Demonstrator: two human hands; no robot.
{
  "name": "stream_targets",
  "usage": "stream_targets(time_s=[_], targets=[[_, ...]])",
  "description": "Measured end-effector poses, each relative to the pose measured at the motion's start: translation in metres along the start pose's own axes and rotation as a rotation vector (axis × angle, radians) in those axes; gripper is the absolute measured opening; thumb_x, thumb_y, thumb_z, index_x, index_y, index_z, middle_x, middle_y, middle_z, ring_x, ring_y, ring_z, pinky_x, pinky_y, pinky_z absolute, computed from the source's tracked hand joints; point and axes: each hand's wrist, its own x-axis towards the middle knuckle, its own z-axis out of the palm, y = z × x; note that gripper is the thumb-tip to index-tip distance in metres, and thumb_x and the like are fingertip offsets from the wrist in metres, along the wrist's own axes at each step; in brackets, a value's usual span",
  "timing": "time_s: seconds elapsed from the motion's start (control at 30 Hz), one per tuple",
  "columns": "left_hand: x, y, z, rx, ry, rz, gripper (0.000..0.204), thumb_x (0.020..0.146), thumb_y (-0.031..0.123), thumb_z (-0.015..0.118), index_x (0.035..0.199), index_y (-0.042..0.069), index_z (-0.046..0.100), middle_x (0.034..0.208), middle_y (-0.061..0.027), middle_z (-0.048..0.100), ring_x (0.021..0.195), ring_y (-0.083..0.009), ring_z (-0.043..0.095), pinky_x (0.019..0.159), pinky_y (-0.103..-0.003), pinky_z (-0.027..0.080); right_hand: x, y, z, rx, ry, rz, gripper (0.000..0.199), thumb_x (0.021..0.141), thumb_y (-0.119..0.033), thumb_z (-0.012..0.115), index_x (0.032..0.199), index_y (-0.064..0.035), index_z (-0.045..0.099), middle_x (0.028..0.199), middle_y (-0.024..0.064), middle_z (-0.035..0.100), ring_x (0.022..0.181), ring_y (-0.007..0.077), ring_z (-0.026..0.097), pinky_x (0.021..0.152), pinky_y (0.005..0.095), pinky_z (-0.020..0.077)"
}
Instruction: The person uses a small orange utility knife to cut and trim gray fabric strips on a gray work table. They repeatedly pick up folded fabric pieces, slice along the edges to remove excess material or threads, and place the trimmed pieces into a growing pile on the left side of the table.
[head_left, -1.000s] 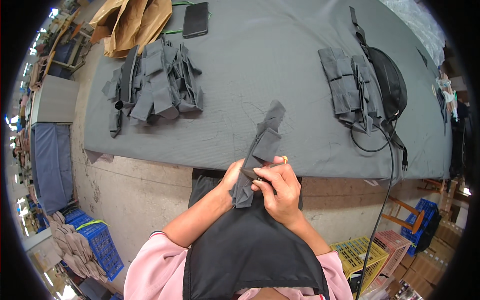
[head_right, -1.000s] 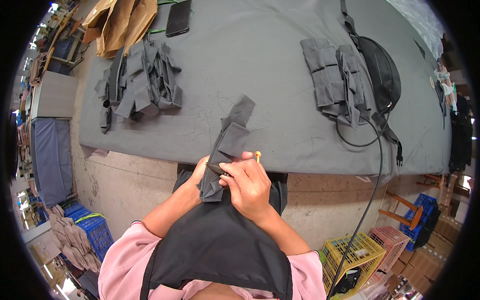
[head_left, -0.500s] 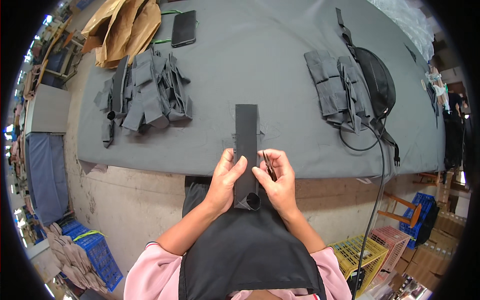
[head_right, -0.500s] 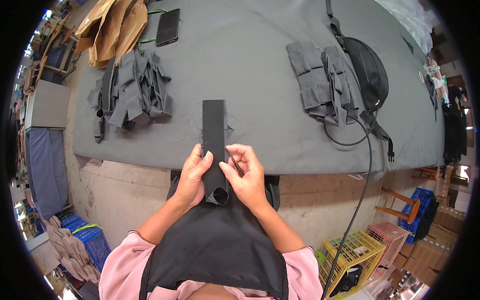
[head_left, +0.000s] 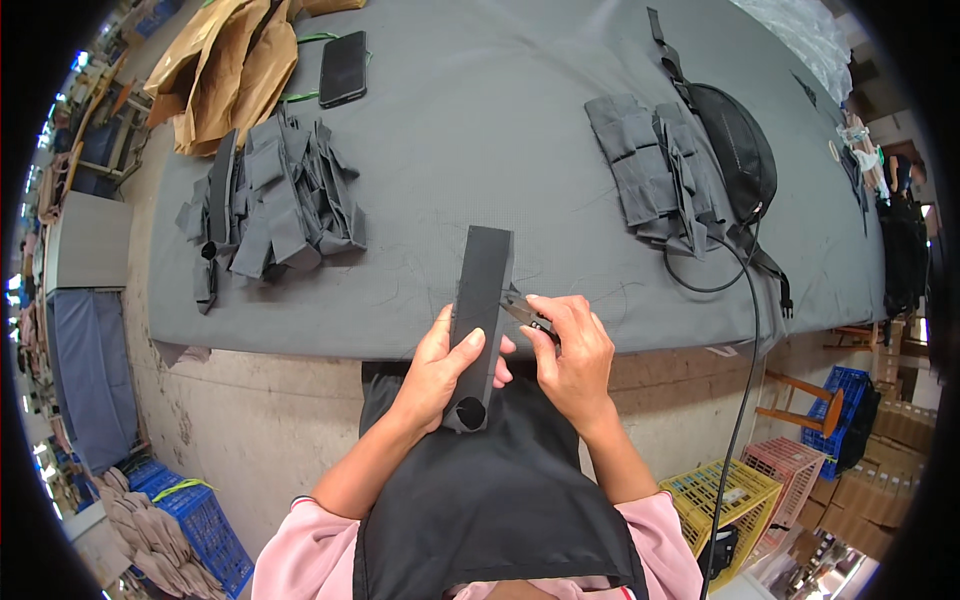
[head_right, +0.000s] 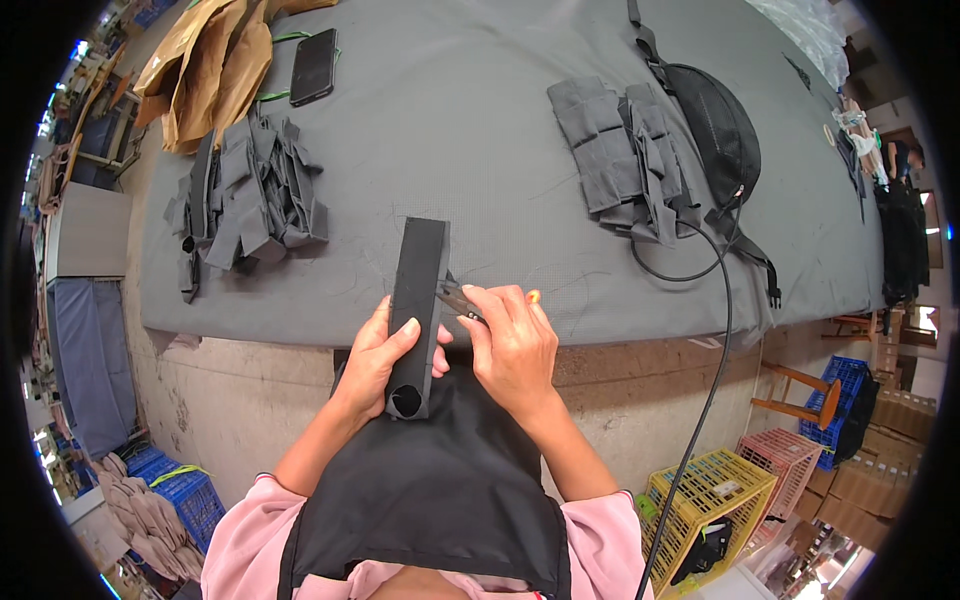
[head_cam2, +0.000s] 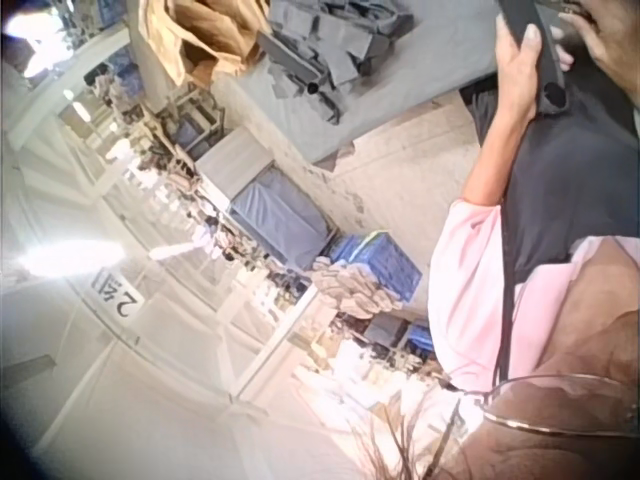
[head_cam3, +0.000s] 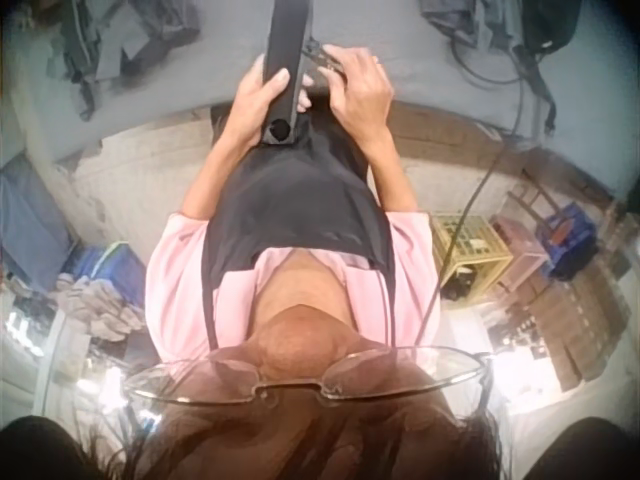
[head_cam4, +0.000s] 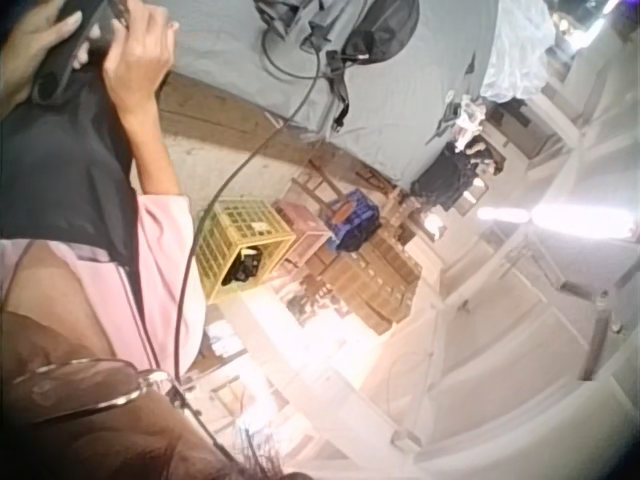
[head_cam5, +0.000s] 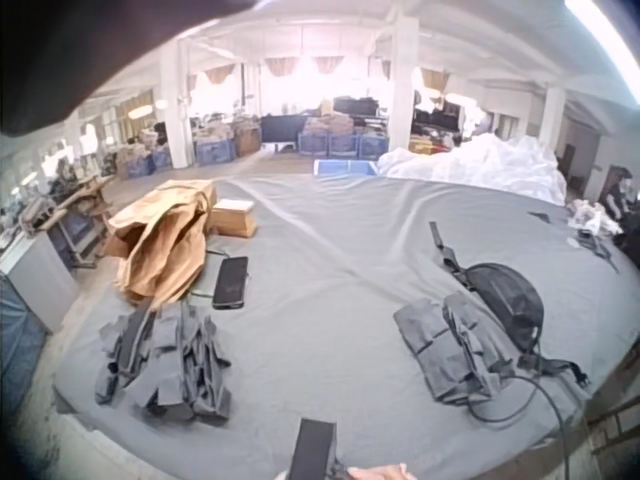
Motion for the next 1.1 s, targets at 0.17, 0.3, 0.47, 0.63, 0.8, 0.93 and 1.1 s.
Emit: stream_targets(time_s=[0.17,0.3,0.47,0.63,0.8,0.93,1.1], targets=[[-0.001,0.003,-0.005,-0.015,-0.012,-0.05,0.028,0.096,0.016,0.049,0.118,0.001,0.04,0.092,-0.0137,0.062,0.07,-0.0188,0.064,0.064,-0.031,0.054,-0.003,0.0,0.001,0.076,0.022,0.052,0.029,0.073,-0.004,0.069,0.101,-0.0079,0.063,0.087,0.0053,0.061,0.067,0.0224,0.057,0.06,0.0328,0.0433],[-0.003,0.003,-0.004,-0.01,-0.013,-0.078,0.028,0.095,0.015,0.048,0.119,0.0,0.04,0.092,-0.0138,0.062,0.069,-0.0187,0.064,0.063,-0.03,0.054,-0.004,0.001,0.0,0.031,0.026,0.034,0.028,0.073,-0.004,0.069,0.101,-0.0076,0.063,0.085,0.0053,0.061,0.065,0.0227,0.058,0.058,0.0327,0.0436],[-0.004,0.003,-0.003,-0.007,-0.027,-0.09,0.031,0.095,0.015,0.048,0.121,0.0,0.04,0.092,-0.0145,0.062,0.069,-0.0188,0.064,0.063,-0.03,0.054,-0.004,0.0,-0.002,0.059,0.051,0.036,0.025,0.073,-0.004,0.069,0.098,-0.0076,0.065,0.082,0.0048,0.061,0.064,0.0224,0.058,0.058,0.0327,0.0437],[-0.006,0.002,-0.007,-0.021,-0.043,-0.097,0.033,0.095,0.015,0.049,0.122,0.0,0.039,0.092,-0.0144,0.062,0.069,-0.0186,0.063,0.063,-0.03,0.054,-0.005,0.001,-0.003,0.069,0.048,0.018,0.023,0.073,-0.003,0.069,0.095,-0.0073,0.067,0.081,0.0045,0.062,0.065,0.0218,0.059,0.059,0.0319,0.0449],[-0.007,0.002,-0.005,0.032,-0.017,-0.095,0.035,0.094,0.017,0.051,0.123,0.001,0.04,0.091,-0.014,0.061,0.067,-0.0187,0.063,0.062,-0.029,0.054,-0.01,-0.002,-0.005,0.237,0.113,0.151,0.023,0.072,-0.003,0.071,0.094,-0.0072,0.068,0.083,0.005,0.062,0.065,0.0204,0.058,0.059,0.0317,0.0458],[-0.006,0.001,-0.001,0.106,-0.037,-0.086,0.037,0.095,0.017,0.05,0.126,0.0,0.039,0.092,-0.0132,0.062,0.068,-0.0176,0.063,0.063,-0.029,0.054,0.002,-0.005,-0.006,0.171,0.046,0.049,0.025,0.071,-0.004,0.072,0.096,-0.0076,0.068,0.083,0.0047,0.057,0.065,0.0204,0.056,0.058,0.0323,0.0452],[-0.005,0.002,-0.004,0.189,-0.072,-0.093,0.037,0.096,0.016,0.049,0.128,0.0,0.038,0.092,-0.0126,0.062,0.069,-0.0168,0.063,0.064,-0.028,0.054,0.007,0.001,-0.003,0.177,-0.047,0.021,0.025,0.071,-0.006,0.073,0.095,-0.0071,0.066,0.079,0.0047,0.053,0.064,0.0211,0.054,0.057,0.033,0.0448]])
